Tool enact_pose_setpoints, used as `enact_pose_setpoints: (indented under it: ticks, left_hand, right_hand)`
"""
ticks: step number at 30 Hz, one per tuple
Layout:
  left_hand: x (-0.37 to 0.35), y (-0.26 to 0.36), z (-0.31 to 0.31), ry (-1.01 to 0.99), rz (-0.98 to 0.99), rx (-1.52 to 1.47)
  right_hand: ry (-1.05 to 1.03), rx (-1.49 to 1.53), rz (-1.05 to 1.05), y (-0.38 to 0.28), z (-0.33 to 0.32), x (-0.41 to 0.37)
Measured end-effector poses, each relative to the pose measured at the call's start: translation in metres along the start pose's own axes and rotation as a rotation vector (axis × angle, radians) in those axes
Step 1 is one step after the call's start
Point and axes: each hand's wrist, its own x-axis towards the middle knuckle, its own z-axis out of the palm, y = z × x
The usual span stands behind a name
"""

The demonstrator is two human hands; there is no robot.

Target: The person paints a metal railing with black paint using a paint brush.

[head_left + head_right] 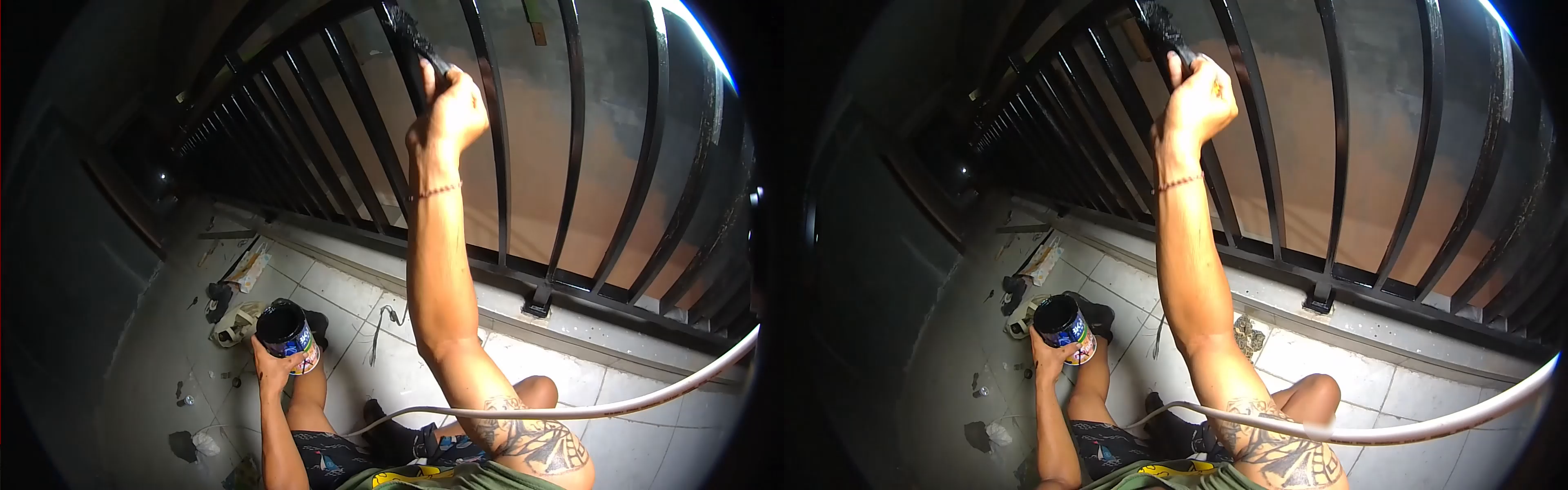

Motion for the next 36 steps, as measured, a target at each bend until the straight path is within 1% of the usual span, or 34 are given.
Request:
enact_pose_setpoints:
  ticks: [1, 3, 6, 8, 11, 12, 14, 15, 17, 18, 19, 21, 22, 23, 25, 27, 29, 30, 31, 33, 35, 36]
  left_hand:
    - [0.001, -0.001, 0.001, -0.008, -0.015, -0.014]
    - [-0.001, 0.002, 0.002, -0.012, -0.011, -0.017]
    - [0.002, 0.004, 0.009, -0.011, 0.003, -0.015]
    - [0.005, -0.006, 0.012, -0.015, 0.032, 0.002]
    - [0.006, 0.000, 0.021, -0.038, 0.030, -0.049]
    - [0.006, 0.004, 0.023, -0.056, -0.001, -0.047]
    - [0.008, 0.006, 0.028, -0.053, 0.020, -0.055]
    - [0.009, 0.006, 0.029, -0.050, 0.042, -0.056]
    - [0.009, 0.005, 0.031, -0.056, 0.034, -0.057]
    - [0.010, 0.005, 0.032, -0.057, 0.039, -0.087]
    - [0.010, 0.005, 0.034, -0.058, 0.044, -0.119]
    - [0.009, 0.008, 0.035, -0.053, 0.041, -0.110]
    - [0.008, 0.010, 0.033, -0.047, 0.036, -0.092]
    - [0.007, 0.009, 0.032, -0.049, 0.034, -0.093]
    - [0.007, 0.006, 0.032, -0.050, 0.022, -0.078]
    - [0.007, 0.008, 0.030, -0.054, 0.026, -0.093]
    - [0.007, 0.008, 0.029, -0.063, 0.029, -0.101]
    - [0.007, 0.006, 0.028, -0.053, 0.027, -0.094]
    - [0.007, 0.005, 0.029, -0.043, 0.025, -0.089]
    - [0.006, 0.008, 0.033, -0.039, 0.025, -0.070]
    - [0.007, 0.008, 0.033, -0.040, 0.025, -0.048]
    - [0.008, 0.006, 0.034, -0.036, 0.025, -0.058]
  right_hand:
    - [-0.011, -0.013, -0.073, -0.003, -0.007, -0.005]
    - [0.004, -0.029, -0.152, -0.017, -0.024, -0.019]
    - [-0.070, -0.084, -0.210, -0.047, -0.043, -0.035]
    - [-0.096, -0.112, -0.288, -0.064, -0.048, -0.031]
    - [-0.161, -0.120, -0.430, -0.087, -0.040, -0.011]
    - [-0.198, -0.130, -0.481, -0.089, -0.031, -0.003]
    - [-0.273, -0.199, -0.560, -0.087, -0.013, 0.011]
    - [-0.314, -0.204, -0.578, -0.083, -0.003, 0.014]
    - [-0.304, -0.198, -0.497, -0.079, 0.006, 0.011]
    - [-0.292, -0.277, -0.556, -0.078, 0.007, 0.009]
    - [-0.296, -0.277, -0.557, -0.076, 0.005, 0.007]
    - [-0.298, -0.509, -0.694, -0.074, -0.010, 0.002]
    - [-0.302, -0.561, -0.750, -0.072, -0.021, -0.002]
    - [-0.283, -0.528, -0.713, -0.072, -0.031, -0.008]
    - [-0.248, -0.598, -0.715, -0.079, -0.045, -0.022]
    - [-0.248, -0.563, -0.771, -0.087, -0.044, -0.021]
    - [-0.230, -0.400, -0.633, -0.096, -0.031, -0.004]
    - [-0.253, -0.344, -0.596, -0.097, -0.033, 0.015]
    - [-0.296, -0.188, -0.564, -0.091, -0.033, 0.035]
    - [-0.364, -0.100, -0.428, -0.091, -0.025, 0.052]
    - [-0.307, 0.021, -0.217, -0.092, -0.016, 0.051]
    - [-0.285, -0.021, -0.178, -0.093, -0.017, 0.052]
